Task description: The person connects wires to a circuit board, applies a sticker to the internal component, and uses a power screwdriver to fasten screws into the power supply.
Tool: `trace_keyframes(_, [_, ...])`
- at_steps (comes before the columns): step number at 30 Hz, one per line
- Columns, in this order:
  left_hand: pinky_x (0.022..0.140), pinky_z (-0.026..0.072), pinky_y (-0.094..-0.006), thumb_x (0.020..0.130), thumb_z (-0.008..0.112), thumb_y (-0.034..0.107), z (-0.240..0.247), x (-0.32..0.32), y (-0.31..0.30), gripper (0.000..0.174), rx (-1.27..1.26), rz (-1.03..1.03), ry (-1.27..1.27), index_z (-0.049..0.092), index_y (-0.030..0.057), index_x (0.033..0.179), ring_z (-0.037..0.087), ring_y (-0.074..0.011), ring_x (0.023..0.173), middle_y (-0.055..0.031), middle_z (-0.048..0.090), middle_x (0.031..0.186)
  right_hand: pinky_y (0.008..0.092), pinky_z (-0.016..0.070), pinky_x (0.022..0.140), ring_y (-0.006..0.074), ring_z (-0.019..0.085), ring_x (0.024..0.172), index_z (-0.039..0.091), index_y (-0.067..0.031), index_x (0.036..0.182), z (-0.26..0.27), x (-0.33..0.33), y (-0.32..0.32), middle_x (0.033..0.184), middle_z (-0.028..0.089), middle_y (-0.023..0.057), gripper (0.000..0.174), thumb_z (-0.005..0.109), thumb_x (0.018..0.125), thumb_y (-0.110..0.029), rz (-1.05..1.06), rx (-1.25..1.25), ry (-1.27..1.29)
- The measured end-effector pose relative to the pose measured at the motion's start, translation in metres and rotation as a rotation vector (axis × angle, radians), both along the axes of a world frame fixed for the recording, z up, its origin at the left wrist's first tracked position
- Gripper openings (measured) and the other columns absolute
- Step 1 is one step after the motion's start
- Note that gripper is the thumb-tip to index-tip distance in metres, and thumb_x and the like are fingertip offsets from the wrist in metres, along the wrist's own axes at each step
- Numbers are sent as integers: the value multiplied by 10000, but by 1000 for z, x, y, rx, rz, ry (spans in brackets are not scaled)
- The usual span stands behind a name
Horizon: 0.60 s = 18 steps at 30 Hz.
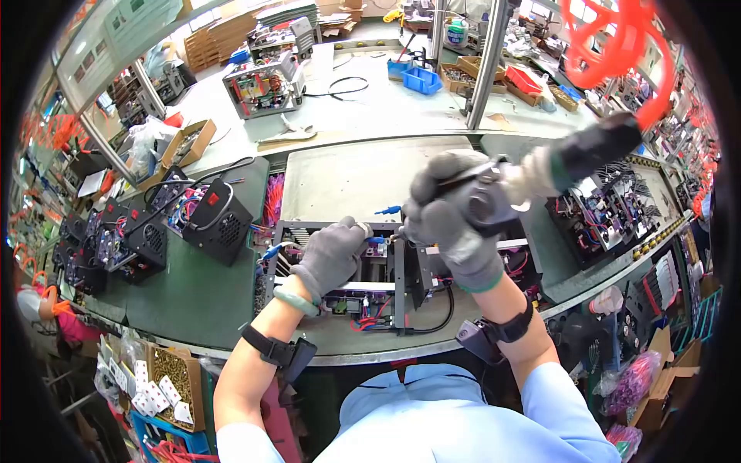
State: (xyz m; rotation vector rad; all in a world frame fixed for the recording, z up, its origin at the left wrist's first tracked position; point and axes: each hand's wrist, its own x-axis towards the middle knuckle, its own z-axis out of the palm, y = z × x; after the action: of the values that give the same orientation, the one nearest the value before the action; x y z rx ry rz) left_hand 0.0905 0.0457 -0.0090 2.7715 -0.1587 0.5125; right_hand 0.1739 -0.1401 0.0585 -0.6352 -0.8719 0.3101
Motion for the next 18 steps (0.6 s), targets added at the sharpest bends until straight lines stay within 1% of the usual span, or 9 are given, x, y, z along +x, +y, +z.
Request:
trace_keyframes(3, [677, 506, -476, 815, 636, 91, 0, -1, 0, 109, 0, 3, 10, 649, 68, 921, 625, -369, 791, -150, 596, 844, 274, 531, 768, 138, 631, 908, 542, -8, 1226, -4, 1, 9, 1037, 643, 83, 442, 730, 826, -8, -48, -137, -30])
trace_keyframes(5, [696, 522, -466, 780, 600, 40, 5, -3, -3, 174, 45, 18, 67, 650, 87, 940, 650, -343, 837, -139, 612, 891, 260, 534, 734, 120, 637, 859, 567, 6, 1188, -4, -1, 10, 999, 660, 78, 411, 741, 817, -18, -87, -245, -74])
trace_keyframes(7, [681, 519, -466, 778, 605, 49, -2, -1, 1, 155, 41, -8, 53, 649, 90, 920, 649, -343, 827, -136, 608, 883, 255, 525, 708, 88, 614, 812, 601, 7, 1115, -5, -2, 23, 924, 660, 63, 359, 756, 795, -44, -167, -138, -175])
trace_keyframes(9, [678, 518, -468, 774, 614, 60, -5, -1, 3, 116, 0, -20, 4, 636, 82, 886, 647, -342, 822, -131, 600, 872, 250, 520, 708, 83, 612, 795, 614, 11, 1085, -6, -3, 23, 896, 662, 47, 315, 735, 799, -42, -209, -289, -252])
trace_keyframes(11, [686, 517, -467, 766, 613, 58, -6, -3, 3, 88, -21, -1, 3, 621, 72, 853, 646, -340, 827, -125, 595, 870, 250, 516, 716, 81, 609, 790, 614, 17, 1085, -8, -3, 25, 900, 660, 41, 315, 726, 797, -40, -229, -321, -314])
trace_keyframes(13, [695, 516, -468, 757, 606, 41, -4, -4, 2, 89, 20, 19, 2, 612, 70, 840, 642, -343, 819, -122, 585, 860, 252, 516, 726, 85, 610, 791, 617, 18, 1092, -11, -4, 29, 907, 662, 40, 326, 738, 795, -39, -135, -333, -214])
trace_keyframes(15, [711, 521, -460, 788, 649, 103, -2, -5, 1, 100, 30, 40, 51, 615, 65, 875, 651, -352, 835, -138, 620, 899, 262, 528, 742, 101, 621, 802, 616, 26, 1094, -9, -7, 33, 912, 666, 49, 308, 732, 811, -12, -96, -317, -35])
trace_keyframes(17, [733, 530, -449, 816, 699, 204, -3, -3, 3, 195, -155, 208, 39, 615, 58, 914, 664, -356, 867, -155, 661, 937, 267, 537, 739, 105, 626, 796, 612, 21, 1078, -2, -3, 35, 900, 665, 56, 287, 724, 816, -4, -49, -325, 76])
trace_keyframes(18, [754, 535, -444, 825, 719, 303, 0, -1, 6, 298, -143, 225, 49, 624, 58, 966, 673, -355, 893, -162, 685, 952, 261, 535, 716, 107, 626, 774, 605, 13, 1066, -5, 1, 39, 879, 659, 55, 278, 723, 815, -9, -59, -323, 118])
